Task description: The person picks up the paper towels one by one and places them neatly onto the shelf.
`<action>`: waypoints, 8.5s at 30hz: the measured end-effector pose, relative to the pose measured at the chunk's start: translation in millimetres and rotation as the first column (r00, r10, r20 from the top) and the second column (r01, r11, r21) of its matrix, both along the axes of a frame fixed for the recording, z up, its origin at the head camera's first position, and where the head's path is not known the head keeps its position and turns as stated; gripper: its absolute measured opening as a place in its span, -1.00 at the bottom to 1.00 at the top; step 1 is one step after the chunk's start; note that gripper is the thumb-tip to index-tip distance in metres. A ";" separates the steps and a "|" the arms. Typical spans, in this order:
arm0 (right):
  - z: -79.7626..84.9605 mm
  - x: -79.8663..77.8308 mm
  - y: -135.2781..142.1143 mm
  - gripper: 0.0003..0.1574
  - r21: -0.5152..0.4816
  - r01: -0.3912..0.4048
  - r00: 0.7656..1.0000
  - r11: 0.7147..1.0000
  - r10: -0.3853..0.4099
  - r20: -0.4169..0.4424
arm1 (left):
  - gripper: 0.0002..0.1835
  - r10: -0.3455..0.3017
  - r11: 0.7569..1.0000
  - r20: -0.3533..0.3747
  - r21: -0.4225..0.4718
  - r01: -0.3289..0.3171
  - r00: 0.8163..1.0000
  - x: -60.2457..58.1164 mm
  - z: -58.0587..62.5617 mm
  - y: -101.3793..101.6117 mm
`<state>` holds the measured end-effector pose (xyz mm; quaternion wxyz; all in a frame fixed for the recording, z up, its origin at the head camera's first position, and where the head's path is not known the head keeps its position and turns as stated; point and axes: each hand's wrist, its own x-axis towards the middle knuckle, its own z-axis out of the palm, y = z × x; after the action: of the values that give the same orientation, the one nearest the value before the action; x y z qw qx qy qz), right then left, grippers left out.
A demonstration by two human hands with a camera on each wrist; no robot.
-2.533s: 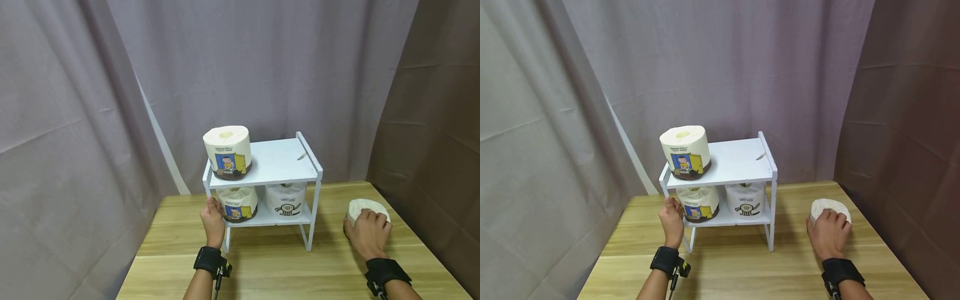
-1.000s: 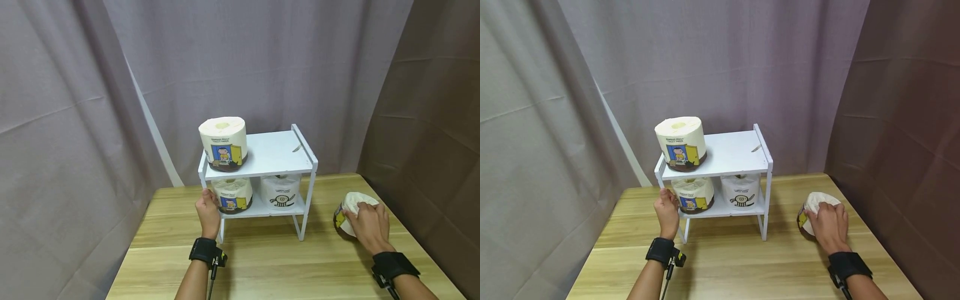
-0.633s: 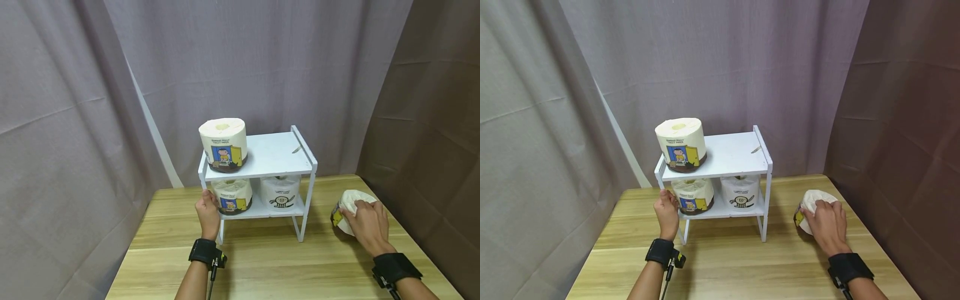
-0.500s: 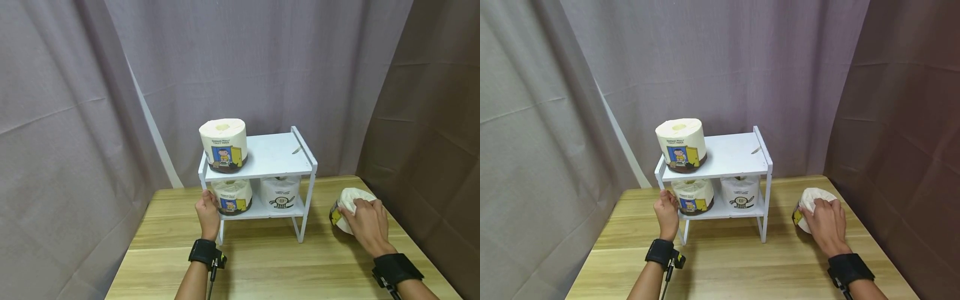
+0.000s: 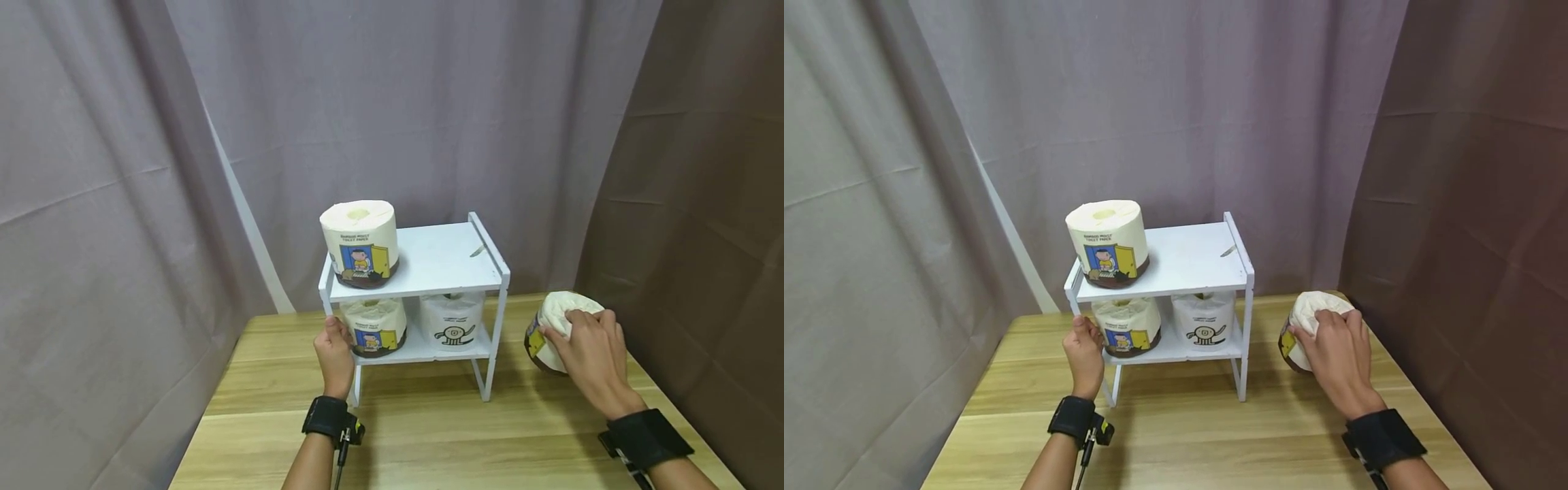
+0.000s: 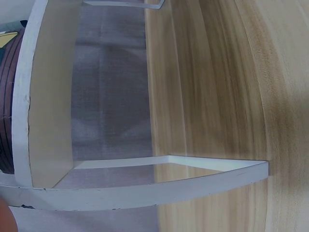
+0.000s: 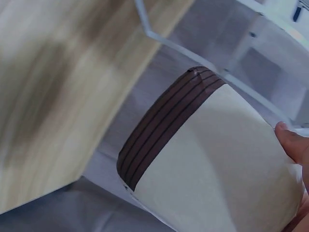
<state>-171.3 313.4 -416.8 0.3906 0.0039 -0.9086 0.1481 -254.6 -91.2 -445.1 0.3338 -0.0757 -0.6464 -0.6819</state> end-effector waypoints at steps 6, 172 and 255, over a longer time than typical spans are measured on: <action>19.1 4.7 -10.2 -0.31 -0.007 -0.013 1.000 1.000 0.013 0.003 | -0.42 0.012 1.000 0.012 -0.005 -0.012 1.000 2.0 1.8 -1.1; 216.0 6.7 -112.5 -0.45 0.234 -0.226 0.922 0.946 0.285 -0.263 | -0.43 -0.017 1.000 -0.007 0.008 0.017 1.000 -0.8 1.6 -0.8; 213.1 -74.4 -77.8 -0.30 0.215 -0.644 0.761 0.734 0.587 0.276 | -0.43 -0.012 1.000 -0.013 -0.009 0.012 1.000 17.0 18.2 7.8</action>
<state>-245.7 235.6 -203.7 0.2253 0.3501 -0.8997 0.1310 -237.6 -83.3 -426.8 0.3338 -0.0854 -0.6467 -0.6805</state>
